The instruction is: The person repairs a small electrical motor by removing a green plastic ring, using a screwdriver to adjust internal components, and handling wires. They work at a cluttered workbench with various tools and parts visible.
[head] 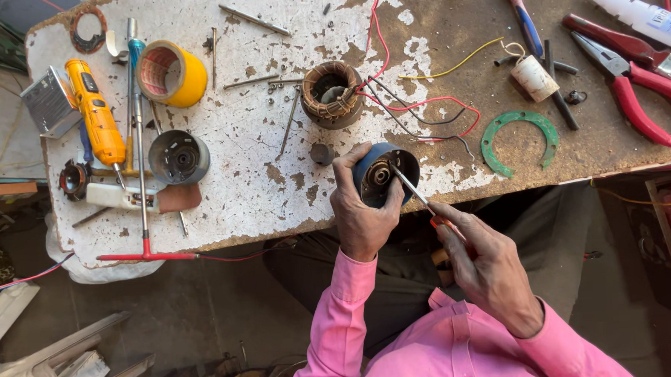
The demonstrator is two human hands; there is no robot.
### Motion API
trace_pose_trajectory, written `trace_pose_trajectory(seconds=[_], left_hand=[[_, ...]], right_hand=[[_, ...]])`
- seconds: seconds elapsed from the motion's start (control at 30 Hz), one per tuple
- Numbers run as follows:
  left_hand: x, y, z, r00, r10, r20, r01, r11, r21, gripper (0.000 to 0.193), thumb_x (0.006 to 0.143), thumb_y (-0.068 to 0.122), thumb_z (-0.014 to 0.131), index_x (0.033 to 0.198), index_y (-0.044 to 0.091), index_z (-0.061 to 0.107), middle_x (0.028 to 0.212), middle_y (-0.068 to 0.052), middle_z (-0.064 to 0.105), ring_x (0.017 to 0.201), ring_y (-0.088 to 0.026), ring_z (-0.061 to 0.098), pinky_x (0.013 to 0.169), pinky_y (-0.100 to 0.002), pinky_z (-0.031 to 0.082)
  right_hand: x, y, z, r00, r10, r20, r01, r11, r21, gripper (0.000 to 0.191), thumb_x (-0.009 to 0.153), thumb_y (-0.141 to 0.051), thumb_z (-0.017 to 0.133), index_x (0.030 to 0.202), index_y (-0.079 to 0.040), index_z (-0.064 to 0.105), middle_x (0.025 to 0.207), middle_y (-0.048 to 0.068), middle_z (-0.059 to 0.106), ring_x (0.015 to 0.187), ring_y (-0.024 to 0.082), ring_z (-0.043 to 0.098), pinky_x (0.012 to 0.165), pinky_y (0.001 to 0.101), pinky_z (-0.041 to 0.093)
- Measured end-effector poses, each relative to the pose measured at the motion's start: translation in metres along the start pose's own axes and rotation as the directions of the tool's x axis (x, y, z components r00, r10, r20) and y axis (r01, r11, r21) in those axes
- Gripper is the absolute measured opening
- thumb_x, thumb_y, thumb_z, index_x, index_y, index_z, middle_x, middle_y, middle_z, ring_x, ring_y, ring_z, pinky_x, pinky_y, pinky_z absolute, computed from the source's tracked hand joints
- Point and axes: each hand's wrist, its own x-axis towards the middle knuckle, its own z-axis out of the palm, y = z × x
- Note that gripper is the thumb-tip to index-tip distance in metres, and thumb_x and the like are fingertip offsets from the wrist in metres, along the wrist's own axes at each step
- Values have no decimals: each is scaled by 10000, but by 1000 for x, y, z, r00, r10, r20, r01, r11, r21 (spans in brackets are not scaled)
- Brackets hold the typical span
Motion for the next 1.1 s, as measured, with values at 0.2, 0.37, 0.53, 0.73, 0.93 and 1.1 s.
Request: trace_pose_trajectory(seconds=[0.2, 0.37, 0.53, 0.73, 0.93, 1.1], left_hand=[[0, 5, 2, 999, 21, -49, -19, 999, 42, 591, 823, 35, 808, 1342, 25, 525, 1231, -188, 679, 1118, -325, 731, 970, -391, 598], [0, 2, 4, 997, -73, -32, 71, 996, -55, 561, 852, 54, 771, 1356, 38, 526, 1233, -162, 695, 1074, -290, 766, 929, -363, 634], [0, 3, 5, 997, 55, -58, -55, 998, 5, 563, 863, 82, 810, 1348, 21, 531, 1208, -171, 679, 1054, -304, 740, 915, -375, 609], [13, 16, 0, 991, -133, -15, 129, 979, -155, 484, 856, 137, 812, 1256, 24, 565, 1068, -125, 721, 944, -221, 745, 827, -332, 615], [34, 12, 1, 983, -156, 101, 177, 950, -257, 413, 845, 82, 798, 1210, 38, 610, 1023, -86, 736, 913, -151, 725, 815, -304, 600], [30, 10, 23, 989, -37, 141, 82, 942, -325, 277, 872, 57, 816, 1112, 11, 687, 1017, -87, 736, 930, -139, 691, 839, -302, 587]], right_hand=[[10, -14, -19, 981, -190, 24, 188, 932, -309, 452, 902, -80, 695, 1349, -118, 636, 961, 121, 712, 672, 274, 696, 576, 378, 535], [11, -14, -43, 977, -211, 1, 200, 926, -321, 474, 885, -91, 712, 1352, -103, 629, 1035, 133, 718, 716, 288, 696, 618, 373, 543], [11, -10, -39, 971, -237, -11, 225, 934, -278, 439, 879, -111, 732, 1311, -104, 658, 1058, 139, 727, 764, 286, 726, 642, 360, 562], [26, -2, -38, 973, -217, -76, 198, 959, -202, 384, 866, -104, 725, 1248, -99, 681, 1031, 104, 754, 789, 277, 751, 659, 344, 584], [16, 17, -41, 917, -355, -183, 344, 935, -86, 459, 845, -146, 768, 1280, -63, 645, 1088, 102, 755, 914, 217, 772, 762, 311, 588], [29, 26, -41, 957, -63, -282, 86, 994, 73, 453, 842, -157, 814, 1250, -50, 647, 997, 102, 698, 892, 160, 640, 806, 314, 541]])
